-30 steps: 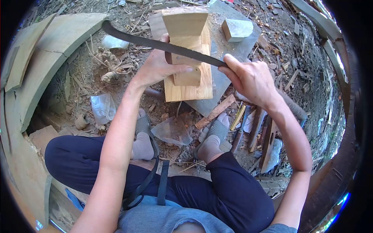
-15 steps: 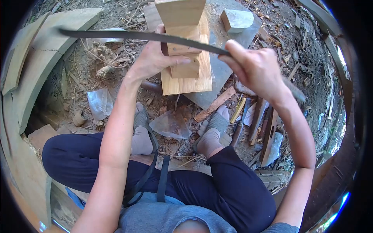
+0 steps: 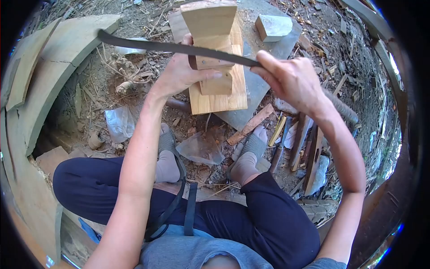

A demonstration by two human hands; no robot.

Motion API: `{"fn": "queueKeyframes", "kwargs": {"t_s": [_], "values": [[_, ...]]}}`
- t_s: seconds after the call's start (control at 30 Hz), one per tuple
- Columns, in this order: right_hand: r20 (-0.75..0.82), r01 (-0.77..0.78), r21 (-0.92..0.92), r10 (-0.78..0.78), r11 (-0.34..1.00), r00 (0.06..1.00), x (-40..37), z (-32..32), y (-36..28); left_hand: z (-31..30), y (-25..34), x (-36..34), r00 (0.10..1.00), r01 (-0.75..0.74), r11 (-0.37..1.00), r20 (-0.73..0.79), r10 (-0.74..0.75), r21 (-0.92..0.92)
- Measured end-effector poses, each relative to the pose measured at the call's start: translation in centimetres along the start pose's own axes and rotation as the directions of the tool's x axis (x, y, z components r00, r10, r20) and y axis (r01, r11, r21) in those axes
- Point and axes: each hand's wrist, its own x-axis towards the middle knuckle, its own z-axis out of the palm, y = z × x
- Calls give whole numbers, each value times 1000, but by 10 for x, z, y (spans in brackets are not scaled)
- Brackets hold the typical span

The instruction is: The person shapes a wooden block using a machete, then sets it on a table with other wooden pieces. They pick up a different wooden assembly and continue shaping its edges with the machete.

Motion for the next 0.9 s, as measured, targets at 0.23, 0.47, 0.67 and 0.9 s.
{"fn": "queueKeyframes", "kwargs": {"t_s": [0.23,0.47,0.67,0.9], "values": [[20,-41,6,41,999,999,1,-2,2,0,9,-1,998,54,998,27,-54,-28],[-7,-10,110,11,994,1000,-1,-9,-5,0,6,-1,995,95,994,37,-93,-60],[40,-28,27,27,999,999,-1,-14,-5,1,5,1,1000,-16,1000,-16,16,-26],[-10,18,-27,-19,999,1000,-8,3,1,2,2,1,1000,-14,998,-2,14,-66]]}}
